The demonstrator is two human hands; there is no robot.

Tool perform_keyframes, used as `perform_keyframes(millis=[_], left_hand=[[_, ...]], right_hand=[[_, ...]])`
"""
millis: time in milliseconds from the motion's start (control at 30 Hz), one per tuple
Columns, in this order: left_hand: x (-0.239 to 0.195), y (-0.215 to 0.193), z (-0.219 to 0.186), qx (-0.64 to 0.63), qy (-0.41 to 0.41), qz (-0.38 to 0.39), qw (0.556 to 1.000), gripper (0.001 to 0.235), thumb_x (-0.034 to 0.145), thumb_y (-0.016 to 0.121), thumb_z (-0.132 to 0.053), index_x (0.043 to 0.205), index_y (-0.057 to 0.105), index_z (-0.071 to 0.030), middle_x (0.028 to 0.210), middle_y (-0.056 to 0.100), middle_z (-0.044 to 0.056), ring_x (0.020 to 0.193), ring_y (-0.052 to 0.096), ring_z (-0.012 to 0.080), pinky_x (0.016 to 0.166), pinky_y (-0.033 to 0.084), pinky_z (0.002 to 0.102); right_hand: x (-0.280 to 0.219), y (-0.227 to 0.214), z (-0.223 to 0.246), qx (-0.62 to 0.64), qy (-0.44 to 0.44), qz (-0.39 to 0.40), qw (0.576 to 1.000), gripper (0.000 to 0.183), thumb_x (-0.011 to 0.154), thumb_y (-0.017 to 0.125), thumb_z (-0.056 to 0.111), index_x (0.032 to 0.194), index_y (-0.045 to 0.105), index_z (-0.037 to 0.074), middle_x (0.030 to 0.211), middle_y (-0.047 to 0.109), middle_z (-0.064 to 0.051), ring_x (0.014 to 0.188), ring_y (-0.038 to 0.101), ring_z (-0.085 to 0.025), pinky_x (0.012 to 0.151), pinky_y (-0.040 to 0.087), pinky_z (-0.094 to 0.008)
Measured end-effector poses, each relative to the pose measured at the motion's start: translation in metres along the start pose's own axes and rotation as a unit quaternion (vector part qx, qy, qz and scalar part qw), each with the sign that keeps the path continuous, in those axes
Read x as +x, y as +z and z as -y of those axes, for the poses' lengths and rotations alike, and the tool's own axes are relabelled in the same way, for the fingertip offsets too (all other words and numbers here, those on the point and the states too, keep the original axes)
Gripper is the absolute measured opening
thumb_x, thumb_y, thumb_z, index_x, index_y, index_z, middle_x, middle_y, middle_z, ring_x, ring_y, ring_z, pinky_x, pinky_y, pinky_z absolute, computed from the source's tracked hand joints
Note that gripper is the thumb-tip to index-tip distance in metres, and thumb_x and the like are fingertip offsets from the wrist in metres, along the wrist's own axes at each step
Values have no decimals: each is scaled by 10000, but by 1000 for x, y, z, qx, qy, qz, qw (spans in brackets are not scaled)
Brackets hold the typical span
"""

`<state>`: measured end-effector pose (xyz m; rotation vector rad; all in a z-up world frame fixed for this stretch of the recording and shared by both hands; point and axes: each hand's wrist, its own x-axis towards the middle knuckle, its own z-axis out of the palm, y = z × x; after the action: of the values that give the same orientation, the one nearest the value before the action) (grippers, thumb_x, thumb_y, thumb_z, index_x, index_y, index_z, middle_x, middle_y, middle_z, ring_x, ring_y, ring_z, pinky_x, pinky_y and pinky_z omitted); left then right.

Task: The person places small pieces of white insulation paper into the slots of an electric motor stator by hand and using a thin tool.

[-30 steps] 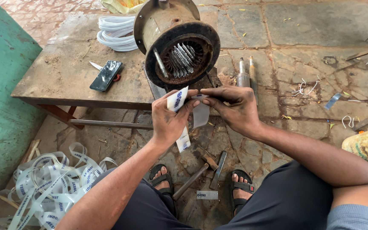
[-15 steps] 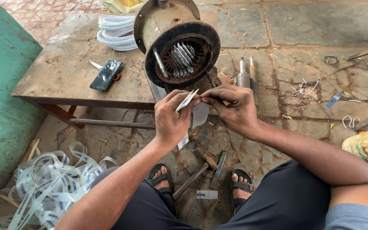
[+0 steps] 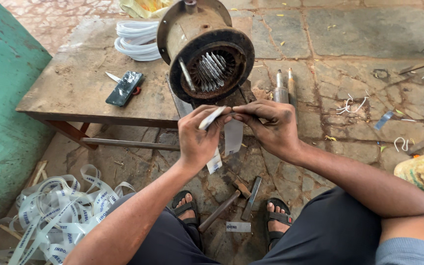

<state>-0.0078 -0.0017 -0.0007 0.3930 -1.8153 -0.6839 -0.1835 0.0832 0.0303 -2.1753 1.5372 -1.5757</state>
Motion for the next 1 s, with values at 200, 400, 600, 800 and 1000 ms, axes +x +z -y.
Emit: perform_keyframes(millis=[200, 400, 600, 800, 1000], left_hand=[[-3, -2, 2, 26, -6, 31, 999, 108, 955, 744, -116, 987, 777, -18, 921, 783, 118, 767, 772, 186, 686, 624, 311], [0, -8, 2, 52, 72, 55, 995, 117, 873, 716, -128, 855, 729, -13, 733, 724, 76, 583, 684, 128, 548, 588, 256], [0, -10, -10, 37, 26, 51, 998, 158, 803, 753, -137, 740, 661, -26, 619, 626, 31, 501, 595, 97, 467, 520, 239], [-6, -13, -8, 33, 70, 40, 996, 150, 834, 751, -131, 761, 663, -33, 653, 636, 34, 540, 616, 98, 485, 532, 251], [12, -55, 27, 163, 24, -60, 985, 124, 906, 722, -126, 852, 740, -16, 661, 714, 56, 534, 704, 117, 471, 609, 237]], right_hand=[[0, 1, 1, -18, 25, 14, 999, 135, 889, 760, -24, 1018, 789, 3, 971, 794, -123, 832, 776, -174, 750, 635, -292], [-8, 2, 1, -73, -5, 33, 997, 131, 855, 773, -19, 969, 809, 35, 906, 801, -113, 745, 772, -172, 684, 636, -300], [-6, 0, 19, -86, -63, 13, 994, 126, 831, 777, -29, 949, 793, 14, 891, 783, -133, 767, 772, -198, 690, 621, -315], [-10, -2, 24, -81, -82, 5, 993, 143, 821, 782, -17, 958, 781, 22, 874, 775, -121, 736, 758, -187, 653, 610, -314], [-18, -40, 6, -147, -116, -65, 980, 81, 939, 782, 13, 1003, 768, 60, 933, 777, -95, 746, 745, -157, 628, 618, -287]])
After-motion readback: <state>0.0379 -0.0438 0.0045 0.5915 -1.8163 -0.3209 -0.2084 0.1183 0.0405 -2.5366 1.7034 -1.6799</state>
